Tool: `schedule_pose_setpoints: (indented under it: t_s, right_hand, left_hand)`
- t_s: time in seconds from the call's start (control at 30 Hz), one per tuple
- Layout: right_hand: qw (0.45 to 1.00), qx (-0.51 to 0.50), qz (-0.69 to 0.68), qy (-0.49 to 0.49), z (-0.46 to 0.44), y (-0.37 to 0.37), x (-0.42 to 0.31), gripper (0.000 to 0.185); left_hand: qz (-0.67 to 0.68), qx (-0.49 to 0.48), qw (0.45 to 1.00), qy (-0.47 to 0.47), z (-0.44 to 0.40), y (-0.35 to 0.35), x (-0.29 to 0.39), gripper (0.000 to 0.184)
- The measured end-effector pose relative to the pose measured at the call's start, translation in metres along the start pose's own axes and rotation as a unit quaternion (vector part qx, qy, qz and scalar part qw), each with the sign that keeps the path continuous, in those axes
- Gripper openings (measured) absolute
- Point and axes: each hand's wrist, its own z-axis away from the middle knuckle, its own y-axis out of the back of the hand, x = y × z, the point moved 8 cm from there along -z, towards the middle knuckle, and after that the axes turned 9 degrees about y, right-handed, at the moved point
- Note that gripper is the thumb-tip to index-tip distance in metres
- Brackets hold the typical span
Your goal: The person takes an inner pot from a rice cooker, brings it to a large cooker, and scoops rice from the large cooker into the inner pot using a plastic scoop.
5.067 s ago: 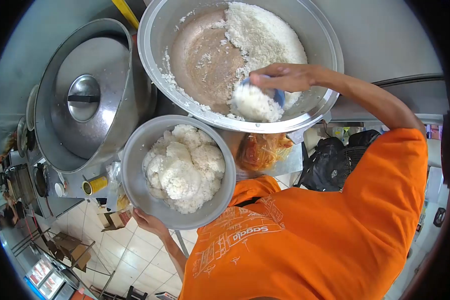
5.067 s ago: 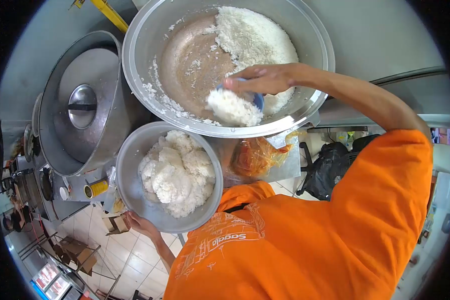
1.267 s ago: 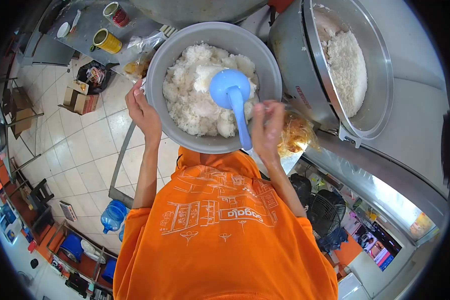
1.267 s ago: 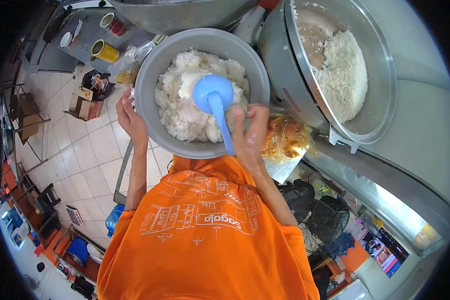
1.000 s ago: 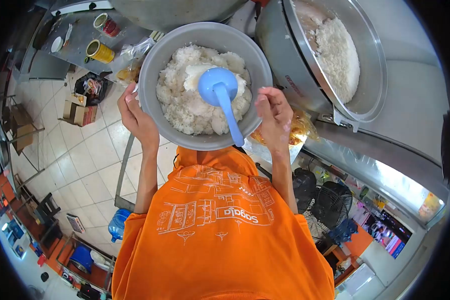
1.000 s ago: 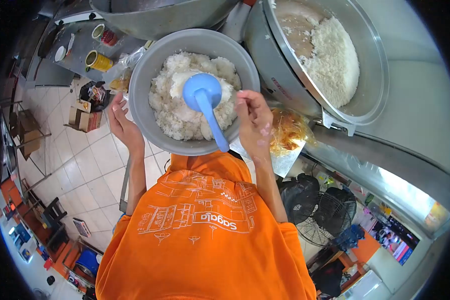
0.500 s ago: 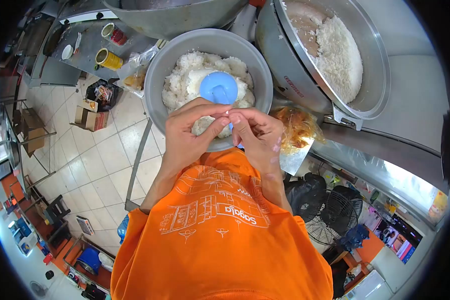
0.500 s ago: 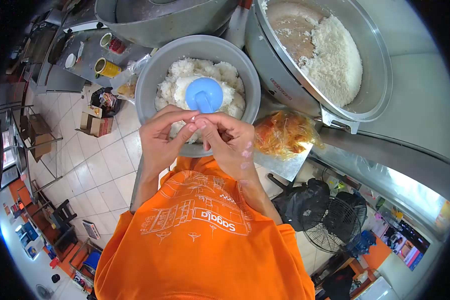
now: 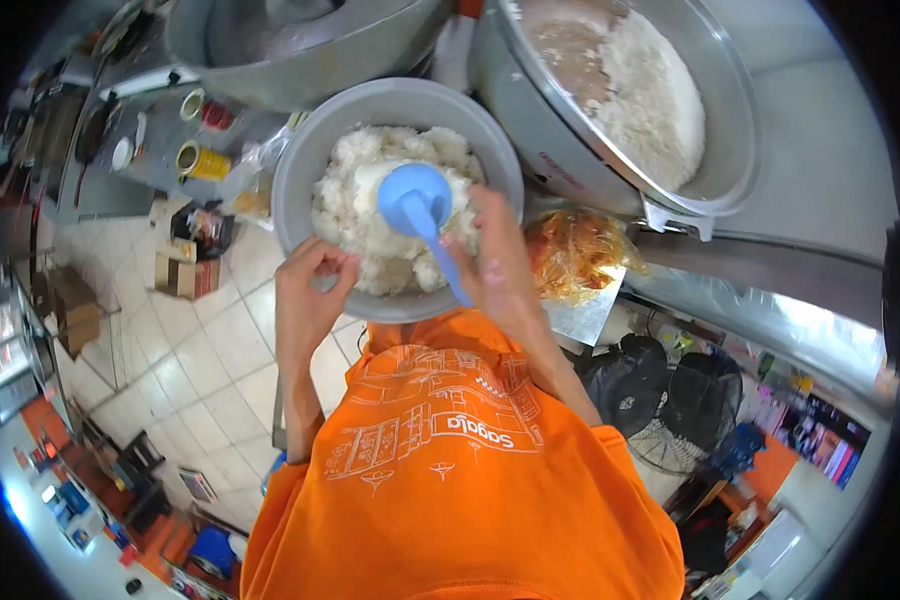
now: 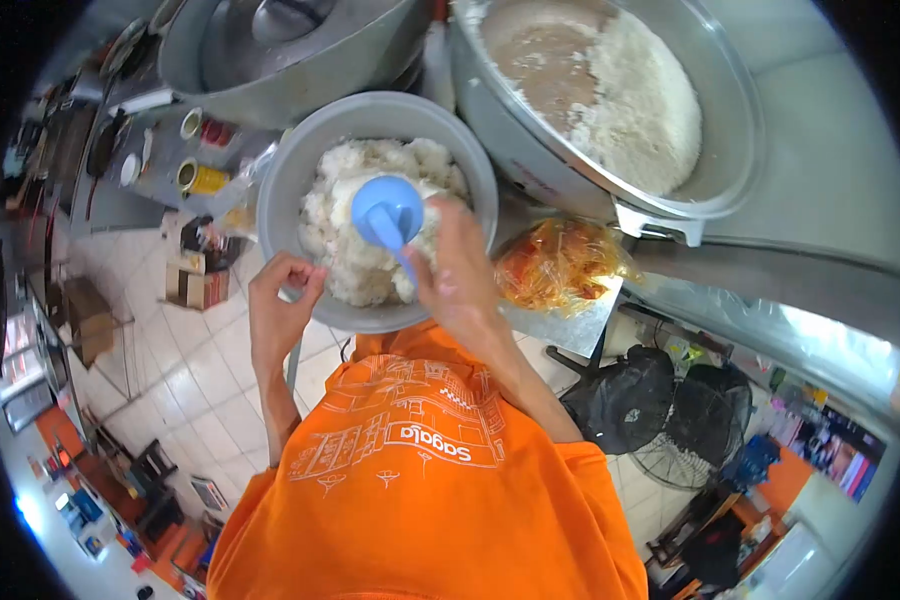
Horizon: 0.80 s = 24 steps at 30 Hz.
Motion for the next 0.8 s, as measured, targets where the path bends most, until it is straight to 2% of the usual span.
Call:
schedule_pose_setpoints:
  t_s: [0.03, 0.1, 0.13, 0.17, 0.2, 0.27, 0.3, 0.33, 0.37, 0.43, 0.47, 0.5, 0.57, 0.63, 0.67, 0.73, 0.77, 0.8]
  right_hand:
    - [0.998, -0.028, -0.009, 0.046, 0.003, -0.009, -0.009, 0.053]
    - [0.992, -0.12, -0.01, 0.042, 0.022, -0.035, -0.001, 0.07]
    - [0.976, -0.206, -0.04, -0.054, 0.029, -0.052, 0.009, 0.072]
    - [0.945, -0.287, -0.052, -0.15, 0.041, -0.066, 0.019, 0.075]
    - [0.962, -0.256, -0.026, -0.094, 0.045, -0.07, 0.019, 0.075]
    - [0.987, -0.159, 0.009, -0.007, 0.045, -0.064, 0.014, 0.073]
    - [0.99, -0.14, 0.012, -0.009, 0.041, -0.058, 0.015, 0.072]
    - [0.992, -0.125, 0.01, -0.008, 0.032, -0.049, 0.014, 0.071]
    - [0.994, -0.101, 0.025, -0.013, 0.025, -0.029, 0.013, 0.071]
    - [0.979, -0.099, -0.172, -0.038, 0.018, -0.011, 0.002, 0.066]
    - [0.976, -0.1, -0.188, -0.041, 0.01, -0.007, 0.001, 0.07]
    - [0.976, -0.094, -0.19, -0.042, 0.007, 0.004, -0.002, 0.07]
    - [0.976, 0.002, -0.202, 0.082, -0.015, 0.075, -0.047, 0.082]
    - [0.98, 0.013, -0.172, 0.098, -0.023, 0.105, -0.05, 0.085]
    - [0.984, 0.031, -0.131, 0.115, -0.027, 0.121, -0.05, 0.089]
    - [0.972, 0.077, -0.203, 0.09, -0.03, 0.153, -0.045, 0.087]
    - [0.975, 0.083, -0.183, 0.093, -0.034, 0.17, -0.043, 0.09]
    - [0.985, 0.079, -0.105, 0.115, -0.041, 0.191, -0.044, 0.094]
  left_hand:
    - [-0.096, -0.003, 0.995, 0.009, -0.003, -0.001, -0.009, 0.008]
    - [-0.165, -0.019, 0.986, -0.03, 0.0, -0.006, -0.031, 0.011]
    - [-0.122, -0.057, 0.991, -0.013, 0.0, -0.011, -0.052, 0.018]
    - [-0.202, -0.076, 0.971, -0.101, 0.006, -0.014, -0.031, 0.039]
    - [-0.197, -0.106, 0.97, -0.094, 0.006, -0.017, -0.037, 0.058]
    - [-0.16, -0.118, 0.973, -0.114, 0.004, -0.02, -0.049, 0.063]
    - [-0.103, -0.115, 0.985, -0.079, 0.002, -0.019, -0.044, 0.067]
    - [-0.129, -0.105, 0.983, -0.073, -0.004, -0.015, -0.047, 0.05]
    - [-0.128, -0.118, 0.98, -0.098, -0.008, -0.015, -0.04, 0.05]
    - [-0.198, -0.069, 0.976, -0.052, -0.022, 0.001, -0.041, 0.024]
    - [-0.202, -0.071, 0.975, -0.06, -0.029, 0.002, -0.039, 0.024]
    - [-0.191, -0.05, 0.98, -0.028, -0.036, 0.009, -0.043, 0.018]
    - [-0.186, -0.022, 0.982, 0.013, -0.042, 0.016, -0.051, 0.016]
    - [-0.173, 0.044, 0.978, -0.108, -0.039, 0.018, -0.031, 0.009]
    - [-0.136, -0.013, 0.981, -0.141, -0.042, 0.013, -0.035, 0.009]
    - [-0.165, -0.018, 0.979, -0.121, -0.038, 0.008, -0.023, 0.015]
    - [-0.185, -0.035, 0.975, -0.115, -0.037, 0.003, -0.019, 0.021]
    - [-0.158, -0.032, 0.983, -0.09, -0.037, 0.004, -0.026, 0.026]
